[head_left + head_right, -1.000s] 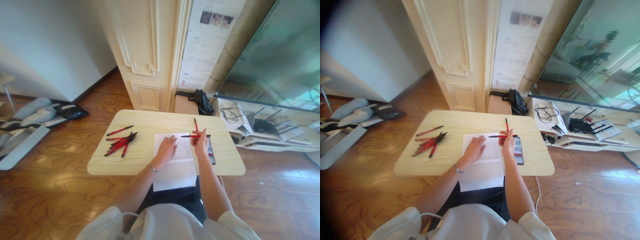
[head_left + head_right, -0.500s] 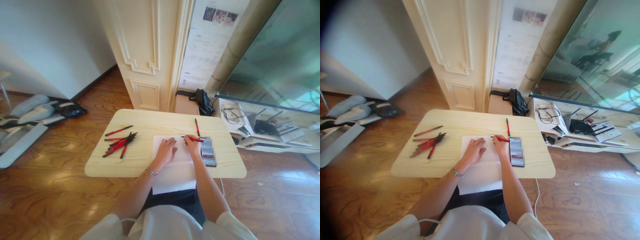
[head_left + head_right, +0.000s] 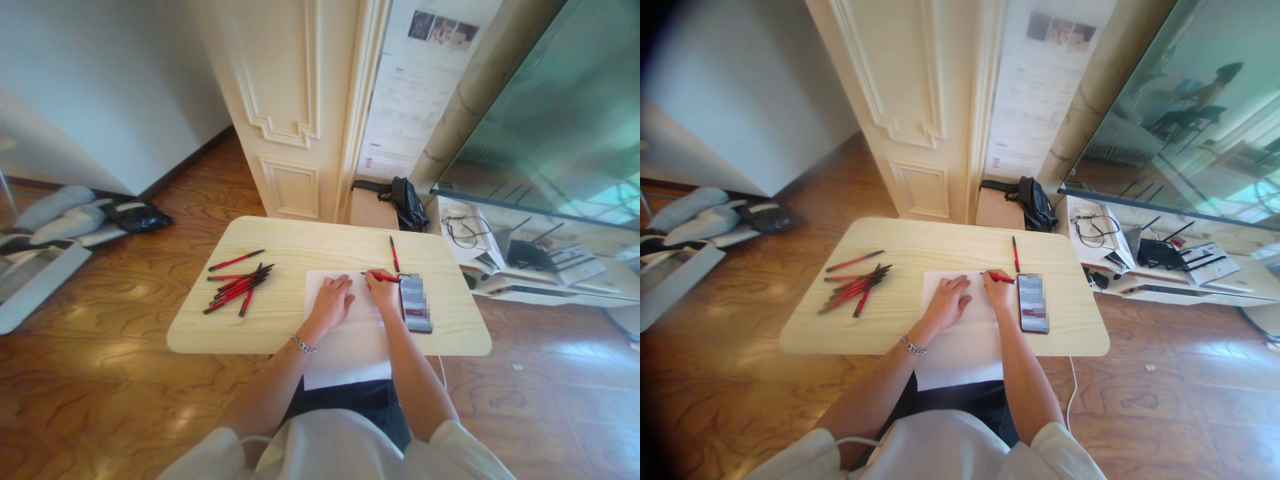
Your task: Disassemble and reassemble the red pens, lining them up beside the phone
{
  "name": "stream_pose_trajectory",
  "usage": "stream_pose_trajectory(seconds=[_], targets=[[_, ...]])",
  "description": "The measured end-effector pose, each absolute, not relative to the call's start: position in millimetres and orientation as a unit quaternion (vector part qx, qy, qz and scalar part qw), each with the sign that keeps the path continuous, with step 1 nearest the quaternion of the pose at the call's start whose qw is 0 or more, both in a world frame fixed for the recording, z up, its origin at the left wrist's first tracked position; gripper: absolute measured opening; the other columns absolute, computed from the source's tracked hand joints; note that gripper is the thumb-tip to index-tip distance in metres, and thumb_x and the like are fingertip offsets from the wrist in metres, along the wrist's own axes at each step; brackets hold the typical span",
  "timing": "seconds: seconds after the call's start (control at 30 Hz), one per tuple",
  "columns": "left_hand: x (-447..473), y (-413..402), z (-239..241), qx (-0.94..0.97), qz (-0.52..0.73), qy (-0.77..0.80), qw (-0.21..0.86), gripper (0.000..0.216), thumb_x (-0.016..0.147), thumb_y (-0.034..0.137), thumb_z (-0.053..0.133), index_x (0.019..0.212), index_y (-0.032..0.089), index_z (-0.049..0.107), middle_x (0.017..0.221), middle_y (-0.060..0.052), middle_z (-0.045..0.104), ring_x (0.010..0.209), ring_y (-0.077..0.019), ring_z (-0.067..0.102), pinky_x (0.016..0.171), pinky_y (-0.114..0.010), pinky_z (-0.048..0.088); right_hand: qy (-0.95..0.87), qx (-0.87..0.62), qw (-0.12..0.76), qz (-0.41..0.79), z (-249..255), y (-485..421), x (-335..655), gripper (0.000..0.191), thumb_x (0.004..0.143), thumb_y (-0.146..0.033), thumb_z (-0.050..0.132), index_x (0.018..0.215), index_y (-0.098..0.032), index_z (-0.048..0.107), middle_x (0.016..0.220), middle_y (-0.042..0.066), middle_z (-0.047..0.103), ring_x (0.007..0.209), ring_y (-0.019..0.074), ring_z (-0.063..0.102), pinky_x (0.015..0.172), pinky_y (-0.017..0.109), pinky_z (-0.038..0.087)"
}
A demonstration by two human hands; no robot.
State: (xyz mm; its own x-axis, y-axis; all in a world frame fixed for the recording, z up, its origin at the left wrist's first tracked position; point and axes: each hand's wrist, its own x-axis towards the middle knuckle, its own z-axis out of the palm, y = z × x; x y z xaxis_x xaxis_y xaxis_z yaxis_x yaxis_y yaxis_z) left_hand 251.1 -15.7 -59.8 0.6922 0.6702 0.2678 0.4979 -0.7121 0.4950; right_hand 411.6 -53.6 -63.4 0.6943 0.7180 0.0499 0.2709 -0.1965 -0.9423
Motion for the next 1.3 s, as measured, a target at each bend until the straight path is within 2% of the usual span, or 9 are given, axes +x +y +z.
stream_pose_trajectory(seconds=[0.3, 0.47, 0.6, 0.73, 0.87, 0.97, 1.03, 1.17, 1.3], targets=[[253, -16, -60, 0.896, 0.216, 0.334, 0.198, 0.036, 0.084, 0.023, 0.054, 0.119, 0.016, 0.057, 0.131, -0.012, 0.052, 0.108, -0.028, 0.05, 0.093, -0.045, 0.036, -0.317, -0.742, 0.547, 0.223, -65, -54, 412, 0.023, 0.067, -0.038, 0.06, 0.073, -0.017, 0.067, 0.062, 0.002, 0.065, 0.055, 0.0152, 0.055, 0.051, 0.025, 0.04], [252, -16, -59, 0.898, 0.22, 0.326, 0.198, 0.036, 0.084, 0.023, 0.053, 0.119, 0.015, 0.056, 0.131, -0.013, 0.051, 0.11, -0.0278, 0.048, 0.095, -0.044, 0.035, -0.233, -0.67, 0.65, 0.272, -61, -53, 417, 0.029, 0.071, -0.044, 0.06, 0.069, -0.016, 0.066, 0.059, 0.002, 0.063, 0.053, 0.0135, 0.055, 0.05, 0.025, 0.042], [251, -15, -59, 0.904, 0.206, 0.327, 0.182, 0.037, 0.084, 0.022, 0.053, 0.121, 0.015, 0.055, 0.132, -0.012, 0.051, 0.112, -0.0277, 0.048, 0.096, -0.043, 0.034, -0.165, -0.547, 0.756, 0.32, -49, -54, 421, 0.034, 0.075, -0.045, 0.059, 0.06, -0.015, 0.064, 0.073, 0.007, 0.067, 0.071, 0.0154, 0.061, 0.064, 0.027, 0.049], [252, -14, -60, 0.907, 0.197, 0.327, 0.179, 0.036, 0.084, 0.022, 0.053, 0.119, 0.015, 0.056, 0.131, -0.013, 0.052, 0.111, -0.028, 0.049, 0.097, -0.043, 0.033, -0.154, -0.481, 0.78, 0.368, -38, -57, 423, 0.028, 0.075, -0.039, 0.064, 0.063, -0.014, 0.067, 0.081, 0.008, 0.068, 0.079, 0.0171, 0.062, 0.073, 0.031, 0.05], [253, -13, -59, 0.909, 0.195, 0.322, 0.177, 0.036, 0.083, 0.021, 0.055, 0.118, 0.014, 0.057, 0.13, -0.013, 0.053, 0.11, -0.0277, 0.049, 0.097, -0.042, 0.034, -0.155, -0.452, 0.786, 0.392, -31, -61, 422, 0.022, 0.076, -0.035, 0.064, 0.069, -0.014, 0.066, 0.092, 0.009, 0.068, 0.078, 0.0151, 0.062, 0.068, 0.027, 0.049], [253, -12, -57, 0.909, 0.193, 0.323, 0.179, 0.034, 0.082, 0.021, 0.056, 0.115, 0.014, 0.058, 0.128, -0.013, 0.054, 0.109, -0.0274, 0.051, 0.096, -0.042, 0.035, -0.15, -0.426, 0.788, 0.418, -23, -66, 420, 0.019, 0.076, -0.035, 0.066, 0.087, -0.02, 0.065, 0.08, 0.002, 0.065, 0.059, 0.0086, 0.056, 0.051, 0.021, 0.043], [252, -12, -55, 0.908, 0.2, 0.319, 0.186, 0.032, 0.081, 0.02, 0.057, 0.113, 0.015, 0.06, 0.126, -0.013, 0.055, 0.11, -0.0273, 0.051, 0.096, -0.042, 0.036, -0.141, -0.4, 0.788, 0.445, -17, -69, 421, 0.026, 0.077, -0.045, 0.062, 0.091, -0.023, 0.061, 0.064, -0.003, 0.057, 0.046, 0.0065, 0.045, 0.043, 0.02, 0.036], [248, -16, -49, 0.891, 0.24, 0.325, 0.207, 0.025, 0.083, 0.021, 0.056, 0.106, 0.015, 0.063, 0.121, -0.012, 0.058, 0.11, -0.0252, 0.052, 0.098, -0.041, 0.037, -0.115, -0.334, 0.77, 0.53, -10, -76, 426, 0.055, 0.075, -0.074, 0.041, 0.071, -0.021, 0.057, 0.049, -0.006, 0.039, 0.04, 0.0079, 0.035, 0.04, 0.023, 0.032], [239, -30, -41, 0.848, 0.278, 0.362, 0.27, 0.023, 0.084, 0.025, 0.055, 0.104, 0.018, 0.064, 0.107, -0.008, 0.064, 0.09, -0.02, 0.059, 0.087, -0.035, 0.045, -0.091, -0.317, 0.767, 0.55, -14, -80, 432, 0.059, 0.076, -0.074, 0.037, 0.052, -0.02, 0.044, 0.044, -0.006, 0.03, 0.038, 0.0084, 0.03, 0.04, 0.023, 0.029]])
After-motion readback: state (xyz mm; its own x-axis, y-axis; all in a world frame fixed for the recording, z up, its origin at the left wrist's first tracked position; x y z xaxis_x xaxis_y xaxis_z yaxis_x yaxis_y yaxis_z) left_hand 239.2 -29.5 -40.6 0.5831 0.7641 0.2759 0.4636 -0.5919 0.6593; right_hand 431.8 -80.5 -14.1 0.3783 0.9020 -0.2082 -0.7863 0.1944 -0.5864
